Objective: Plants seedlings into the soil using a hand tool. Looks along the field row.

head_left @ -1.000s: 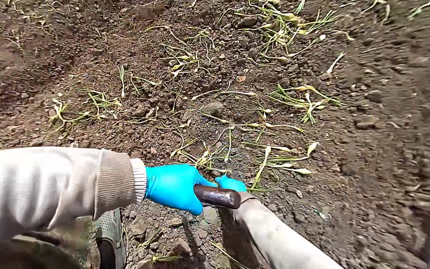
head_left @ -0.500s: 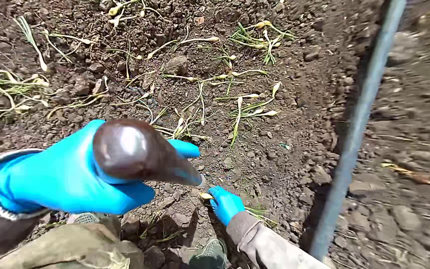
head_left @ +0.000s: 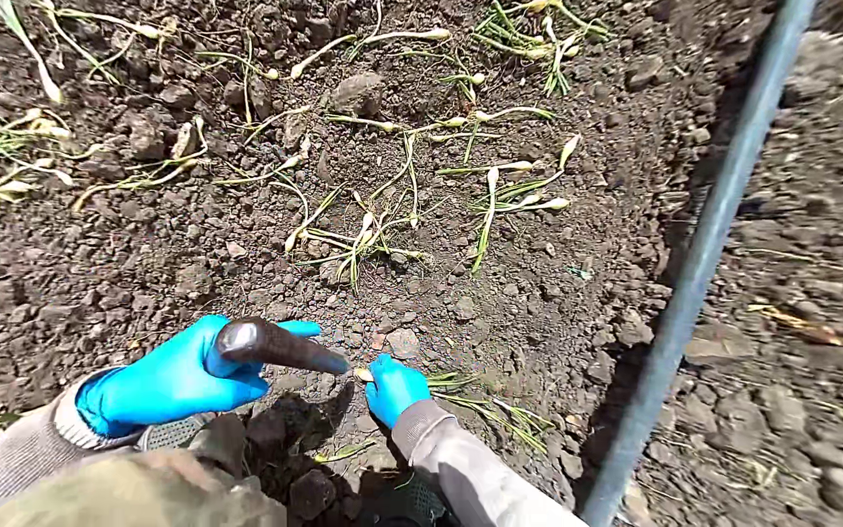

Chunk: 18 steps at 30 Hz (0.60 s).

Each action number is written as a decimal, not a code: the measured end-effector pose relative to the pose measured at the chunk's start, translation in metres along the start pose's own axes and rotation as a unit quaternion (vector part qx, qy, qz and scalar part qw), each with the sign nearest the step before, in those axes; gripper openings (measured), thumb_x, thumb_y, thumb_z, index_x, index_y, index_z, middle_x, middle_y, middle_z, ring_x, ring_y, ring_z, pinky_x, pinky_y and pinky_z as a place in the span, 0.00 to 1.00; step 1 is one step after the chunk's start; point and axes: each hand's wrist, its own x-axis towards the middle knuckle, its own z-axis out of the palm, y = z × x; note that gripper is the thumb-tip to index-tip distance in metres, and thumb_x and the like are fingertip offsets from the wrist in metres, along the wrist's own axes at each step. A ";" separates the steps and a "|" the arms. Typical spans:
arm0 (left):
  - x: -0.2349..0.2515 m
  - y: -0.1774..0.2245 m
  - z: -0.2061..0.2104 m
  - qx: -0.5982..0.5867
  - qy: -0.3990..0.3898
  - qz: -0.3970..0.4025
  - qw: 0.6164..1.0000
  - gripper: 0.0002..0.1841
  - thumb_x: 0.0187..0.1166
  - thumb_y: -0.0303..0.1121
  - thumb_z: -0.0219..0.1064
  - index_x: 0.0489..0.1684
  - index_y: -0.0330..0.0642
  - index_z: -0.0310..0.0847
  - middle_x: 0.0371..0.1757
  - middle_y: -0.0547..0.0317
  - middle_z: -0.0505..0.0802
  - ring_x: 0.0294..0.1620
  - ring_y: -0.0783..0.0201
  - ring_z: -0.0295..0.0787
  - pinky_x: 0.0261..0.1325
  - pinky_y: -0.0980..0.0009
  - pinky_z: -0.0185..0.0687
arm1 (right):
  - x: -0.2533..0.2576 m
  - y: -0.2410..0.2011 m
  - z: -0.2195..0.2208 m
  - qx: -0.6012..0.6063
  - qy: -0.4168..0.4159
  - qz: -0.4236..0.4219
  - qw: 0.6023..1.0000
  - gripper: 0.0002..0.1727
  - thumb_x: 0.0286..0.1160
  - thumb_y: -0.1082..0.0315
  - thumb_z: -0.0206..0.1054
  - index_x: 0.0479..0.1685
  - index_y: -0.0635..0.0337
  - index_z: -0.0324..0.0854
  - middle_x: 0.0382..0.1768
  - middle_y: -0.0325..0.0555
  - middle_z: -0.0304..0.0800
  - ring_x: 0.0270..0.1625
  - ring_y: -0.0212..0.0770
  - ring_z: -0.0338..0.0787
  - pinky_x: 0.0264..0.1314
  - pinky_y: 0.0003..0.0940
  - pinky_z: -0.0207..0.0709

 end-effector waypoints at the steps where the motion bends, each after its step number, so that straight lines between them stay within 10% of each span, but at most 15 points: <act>1: -0.006 0.000 -0.020 0.025 -0.040 0.059 0.997 0.27 0.73 0.36 0.74 0.76 0.51 0.82 0.53 0.71 0.94 0.42 0.79 0.89 0.45 0.79 0.89 | -0.004 0.005 -0.001 0.003 0.022 0.001 1.000 0.25 0.81 0.57 0.57 0.74 0.52 0.82 0.70 0.50 0.87 0.68 0.54 0.90 0.66 0.60 0.82; 3: -0.001 0.019 -0.031 0.061 -0.053 0.067 0.994 0.28 0.73 0.32 0.72 0.78 0.49 0.80 0.69 0.67 0.91 0.54 0.76 0.91 0.55 0.75 0.92 | -0.013 0.017 -0.010 0.021 0.084 -0.022 0.996 0.23 0.85 0.58 0.55 0.74 0.49 0.82 0.67 0.49 0.91 0.66 0.52 0.92 0.65 0.57 0.84; 5: 0.022 0.032 -0.006 0.050 0.023 -0.049 0.997 0.19 0.64 0.27 0.74 0.55 0.53 0.94 0.45 0.73 0.97 0.32 0.78 0.87 0.32 0.79 0.84 | -0.023 0.024 -0.025 0.039 0.151 -0.066 0.986 0.20 0.89 0.57 0.57 0.69 0.52 0.86 0.62 0.51 0.93 0.62 0.54 0.94 0.63 0.57 0.85; 7: 0.049 -0.005 0.023 0.069 0.021 -0.164 0.984 0.01 0.64 0.33 0.73 0.29 0.51 0.89 0.18 0.70 0.83 0.17 0.74 0.74 0.21 0.71 0.68 | -0.028 0.023 -0.037 0.045 0.225 -0.109 0.967 0.16 0.85 0.59 0.62 0.61 0.54 0.91 0.55 0.52 0.95 0.56 0.54 0.96 0.56 0.57 0.88; 11: 0.052 -0.044 0.052 0.066 0.022 -0.242 0.968 0.09 0.67 0.37 0.72 0.42 0.51 0.90 0.22 0.70 0.83 0.22 0.73 0.76 0.30 0.68 0.74 | -0.014 -0.010 -0.047 0.041 0.261 -0.139 0.954 0.12 0.79 0.62 0.68 0.52 0.54 0.94 0.47 0.49 0.95 0.50 0.51 0.95 0.53 0.53 0.88; 14: 0.024 -0.041 0.042 -0.026 0.110 -0.254 0.961 0.04 0.64 0.35 0.71 0.32 0.50 0.86 0.15 0.70 0.79 0.13 0.73 0.69 0.18 0.72 0.66 | 0.010 -0.042 -0.032 0.010 0.146 -0.124 0.981 0.14 0.81 0.67 0.64 0.56 0.56 0.92 0.54 0.53 0.94 0.58 0.54 0.93 0.62 0.54 0.86; 18: -0.020 0.011 -0.007 -0.105 0.134 -0.070 0.983 0.19 0.66 0.32 0.71 0.58 0.55 0.89 0.16 0.74 0.80 0.12 0.81 0.68 0.15 0.83 0.66 | 0.028 -0.056 -0.025 -0.002 0.053 -0.076 0.996 0.17 0.83 0.70 0.60 0.65 0.58 0.88 0.64 0.57 0.90 0.66 0.58 0.91 0.67 0.59 0.83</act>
